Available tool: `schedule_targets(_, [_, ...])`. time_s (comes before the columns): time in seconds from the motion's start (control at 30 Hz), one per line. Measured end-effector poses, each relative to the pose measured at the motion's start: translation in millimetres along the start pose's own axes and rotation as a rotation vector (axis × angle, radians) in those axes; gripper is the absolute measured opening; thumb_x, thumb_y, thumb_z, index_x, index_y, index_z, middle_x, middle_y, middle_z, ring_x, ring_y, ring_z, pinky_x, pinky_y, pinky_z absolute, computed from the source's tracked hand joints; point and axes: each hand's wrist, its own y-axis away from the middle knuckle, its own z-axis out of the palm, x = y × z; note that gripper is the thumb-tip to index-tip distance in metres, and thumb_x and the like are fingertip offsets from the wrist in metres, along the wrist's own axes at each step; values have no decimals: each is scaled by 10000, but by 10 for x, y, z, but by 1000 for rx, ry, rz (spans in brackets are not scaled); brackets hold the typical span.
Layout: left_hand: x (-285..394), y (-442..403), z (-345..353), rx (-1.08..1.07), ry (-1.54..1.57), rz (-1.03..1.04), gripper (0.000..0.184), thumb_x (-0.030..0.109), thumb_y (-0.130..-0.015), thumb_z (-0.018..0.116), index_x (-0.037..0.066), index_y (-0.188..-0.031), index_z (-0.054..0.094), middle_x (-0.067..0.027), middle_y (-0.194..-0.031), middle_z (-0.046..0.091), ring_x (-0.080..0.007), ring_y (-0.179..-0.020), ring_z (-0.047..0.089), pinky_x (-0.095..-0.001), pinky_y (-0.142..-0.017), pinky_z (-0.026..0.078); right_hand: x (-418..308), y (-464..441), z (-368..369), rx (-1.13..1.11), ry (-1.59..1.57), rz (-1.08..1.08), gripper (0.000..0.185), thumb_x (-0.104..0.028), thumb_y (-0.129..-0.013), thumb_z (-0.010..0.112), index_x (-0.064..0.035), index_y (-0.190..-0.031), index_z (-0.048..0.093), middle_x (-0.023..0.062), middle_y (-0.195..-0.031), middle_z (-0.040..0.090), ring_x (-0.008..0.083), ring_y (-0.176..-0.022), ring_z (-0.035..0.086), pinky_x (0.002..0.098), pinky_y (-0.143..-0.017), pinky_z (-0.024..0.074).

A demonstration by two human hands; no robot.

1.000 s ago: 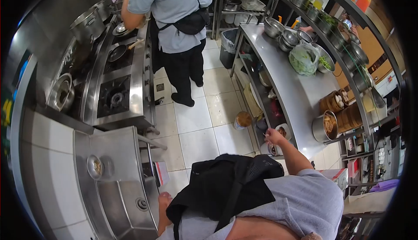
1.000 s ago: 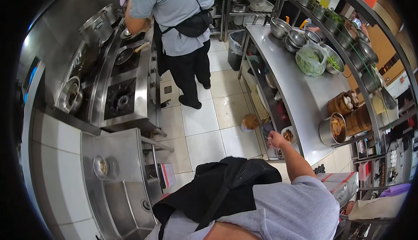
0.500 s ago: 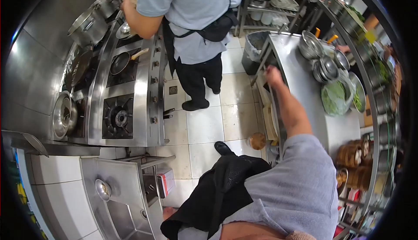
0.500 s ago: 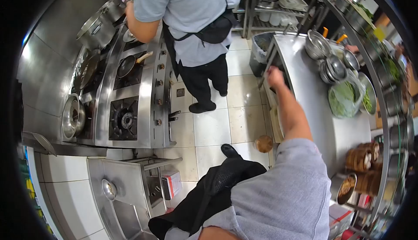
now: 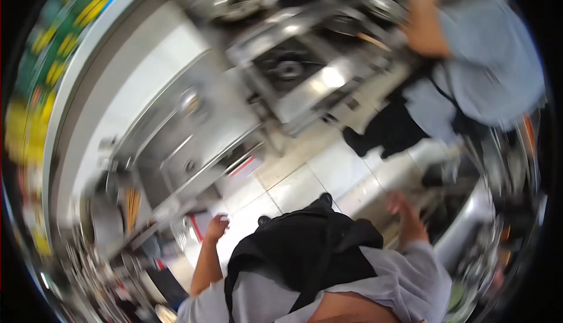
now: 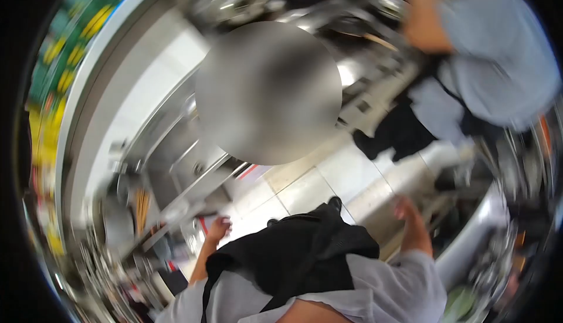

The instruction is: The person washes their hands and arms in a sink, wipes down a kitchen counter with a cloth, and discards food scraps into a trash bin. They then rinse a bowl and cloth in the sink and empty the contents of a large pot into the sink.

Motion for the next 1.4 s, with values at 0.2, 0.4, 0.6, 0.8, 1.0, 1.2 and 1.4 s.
schedule_targets(0.2, [-788,361,-393,180,127,-6,352,187,-860,613,6,-1157,555,-112,-782,654,-176,-692,642,-311,-611,502,-446,-1091,1896,-134,375,394,406,25,-825,578,-21,-1214,471,190,-838,673,266,-722,673,398,-584,543])
schedule_targets(0.4, [-2396,1063,-1071,431,426,-167,338,151,-853,612,-2,-1149,560,-121,-797,648,-168,-663,624,-309,-601,503,-946,-1673,3206,99,877,343,154,-13,-787,631,-22,-875,505,176,-717,640,251,-577,656,357,-466,509])
schedule_targets(0.6, [-3533,1743,-1461,629,753,-422,343,148,-870,586,57,-1197,541,-75,-912,645,-164,-699,624,-299,-526,462,-1641,-2615,5475,118,867,-134,262,-107,-795,691,-69,-704,448,31,-549,487,138,-424,453,298,-409,391])
schedule_targets(0.8, [-3767,1896,-2333,765,967,-309,321,184,-901,563,78,-1203,540,-90,-989,646,-172,-800,638,-303,-603,486,-2418,-3335,7775,-236,1222,-457,208,-126,-856,626,-41,-746,471,37,-578,505,129,-527,492,306,-502,404])
schedule_targets(1.0, [-3388,1804,-3595,942,879,-128,331,209,-915,563,87,-1222,540,-90,-1058,650,-185,-898,646,-313,-718,496,-1925,-3808,9317,-718,984,-324,165,-143,-913,549,-54,-1037,610,27,-785,610,111,-679,553,274,-622,463])
schedule_targets(1.2, [-3362,2144,-4661,1088,832,-108,297,174,-929,550,58,-1202,551,-68,-1010,656,-169,-870,646,-293,-713,496,-1351,-3923,11204,-1133,634,-8,234,-154,-959,509,-51,-1161,567,41,-860,615,105,-731,582,262,-678,516])
schedule_targets(1.4, [-3551,2700,-5987,1459,965,256,288,188,-942,557,23,-1178,554,-66,-969,646,-154,-821,637,-277,-709,518,-1471,-3842,13014,-1252,290,-20,310,-178,-961,524,-72,-1251,495,53,-958,598,119,-793,588,271,-688,516])
